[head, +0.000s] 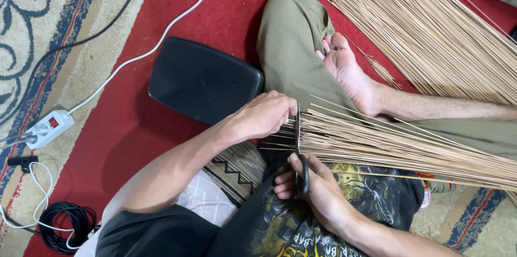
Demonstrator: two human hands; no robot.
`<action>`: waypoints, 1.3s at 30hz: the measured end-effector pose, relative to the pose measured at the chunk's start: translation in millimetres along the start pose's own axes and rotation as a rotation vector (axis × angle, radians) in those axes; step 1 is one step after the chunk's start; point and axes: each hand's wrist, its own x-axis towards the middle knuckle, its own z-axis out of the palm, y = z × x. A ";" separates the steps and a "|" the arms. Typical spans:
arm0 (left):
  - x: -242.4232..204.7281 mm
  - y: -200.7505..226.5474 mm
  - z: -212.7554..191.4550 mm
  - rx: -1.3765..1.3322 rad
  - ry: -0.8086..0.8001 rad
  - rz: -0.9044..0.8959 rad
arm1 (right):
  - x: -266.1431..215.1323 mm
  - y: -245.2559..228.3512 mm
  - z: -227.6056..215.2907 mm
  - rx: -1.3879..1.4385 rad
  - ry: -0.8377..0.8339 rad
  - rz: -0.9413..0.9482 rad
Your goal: Trimming the ends of a bundle of thin wooden sticks using scissors to make them even.
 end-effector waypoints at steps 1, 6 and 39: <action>-1.0 1.0 -0.5 0.001 -0.001 0.000 | -0.2 0.3 0.3 0.002 -0.001 0.000; -0.7 3.6 -3.0 0.047 -0.013 0.009 | -0.6 -1.5 1.9 0.013 0.014 0.005; 3.2 5.4 -2.3 -0.014 -0.037 -0.134 | 8.2 17.5 -10.2 0.058 0.017 -0.095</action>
